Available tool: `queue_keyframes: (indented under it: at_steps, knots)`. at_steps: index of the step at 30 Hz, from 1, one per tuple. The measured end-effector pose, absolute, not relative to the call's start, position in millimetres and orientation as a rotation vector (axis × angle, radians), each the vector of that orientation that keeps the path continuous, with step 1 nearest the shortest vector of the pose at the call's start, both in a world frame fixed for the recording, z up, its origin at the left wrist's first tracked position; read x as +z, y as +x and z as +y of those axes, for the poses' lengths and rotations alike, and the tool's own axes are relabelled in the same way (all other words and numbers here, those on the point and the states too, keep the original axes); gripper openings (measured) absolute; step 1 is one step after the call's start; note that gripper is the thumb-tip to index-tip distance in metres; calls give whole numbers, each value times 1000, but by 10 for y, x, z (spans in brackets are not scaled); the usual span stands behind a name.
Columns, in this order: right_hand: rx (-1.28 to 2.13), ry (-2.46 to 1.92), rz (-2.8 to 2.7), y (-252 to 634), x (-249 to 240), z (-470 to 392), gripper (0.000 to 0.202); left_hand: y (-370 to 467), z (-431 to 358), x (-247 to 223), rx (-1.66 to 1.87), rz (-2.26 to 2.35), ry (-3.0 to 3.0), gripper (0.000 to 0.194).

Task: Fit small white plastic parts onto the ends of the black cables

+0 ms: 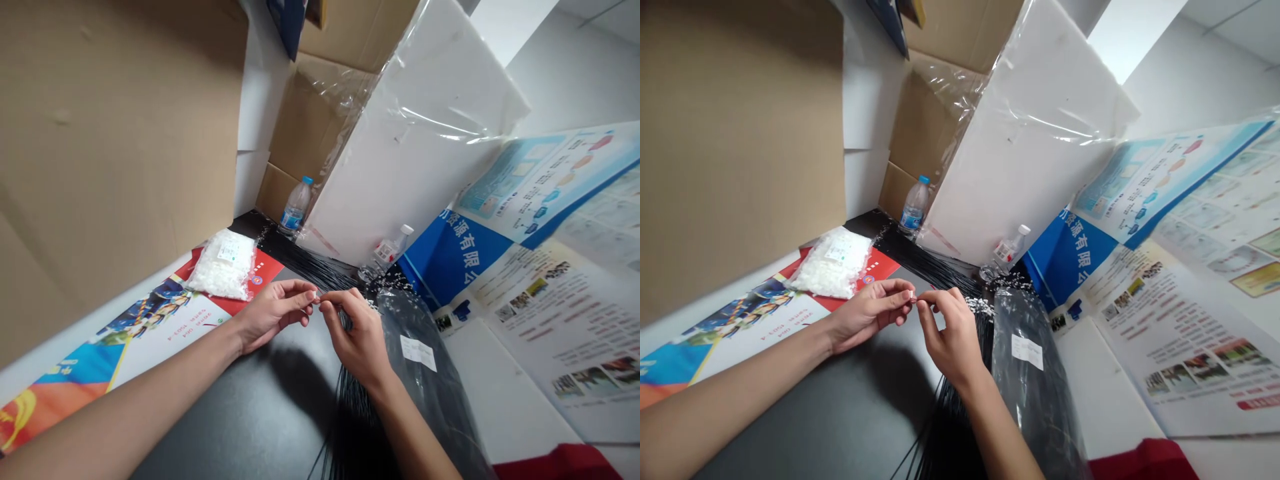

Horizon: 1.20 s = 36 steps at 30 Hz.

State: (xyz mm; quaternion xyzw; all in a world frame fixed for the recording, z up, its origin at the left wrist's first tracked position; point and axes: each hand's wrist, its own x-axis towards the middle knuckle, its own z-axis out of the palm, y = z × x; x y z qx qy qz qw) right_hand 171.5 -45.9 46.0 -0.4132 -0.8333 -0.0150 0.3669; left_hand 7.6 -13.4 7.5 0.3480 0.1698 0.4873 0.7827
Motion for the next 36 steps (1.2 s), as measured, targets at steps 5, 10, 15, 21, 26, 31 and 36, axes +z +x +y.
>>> queue_keyframes:
  at_steps: [5, 10, 15, 21, 26, 31, 36]
  knots:
    - [37, -1123, -2079, 1718, 450, -437, 13, 66, -121, 63, 1056, 409, 778, 25]
    - [65, -1152, -2045, 1749, 407, -440, 14, 72, -124, 18, 1012, 448, 840, 24]
    - [87, -1162, -2051, 1766, 372, -436, 14, 84, -129, -1, 980, 462, 862, 23]
    - [-18, -1104, -2091, 1776, 355, -423, 10, 101, -116, -4, 1000, 461, 815, 24]
    - [-49, -1094, -2094, 1789, 345, -422, 9, 104, -104, -36, 984, 467, 790, 25]
    - [-104, -1069, -2110, 1791, 373, -428, 9, 102, -101, -36, 960, 472, 787, 24]
    - [-157, -1083, -2138, 1806, 390, -429, 12, 93, -121, -7, 922, 472, 766, 27]
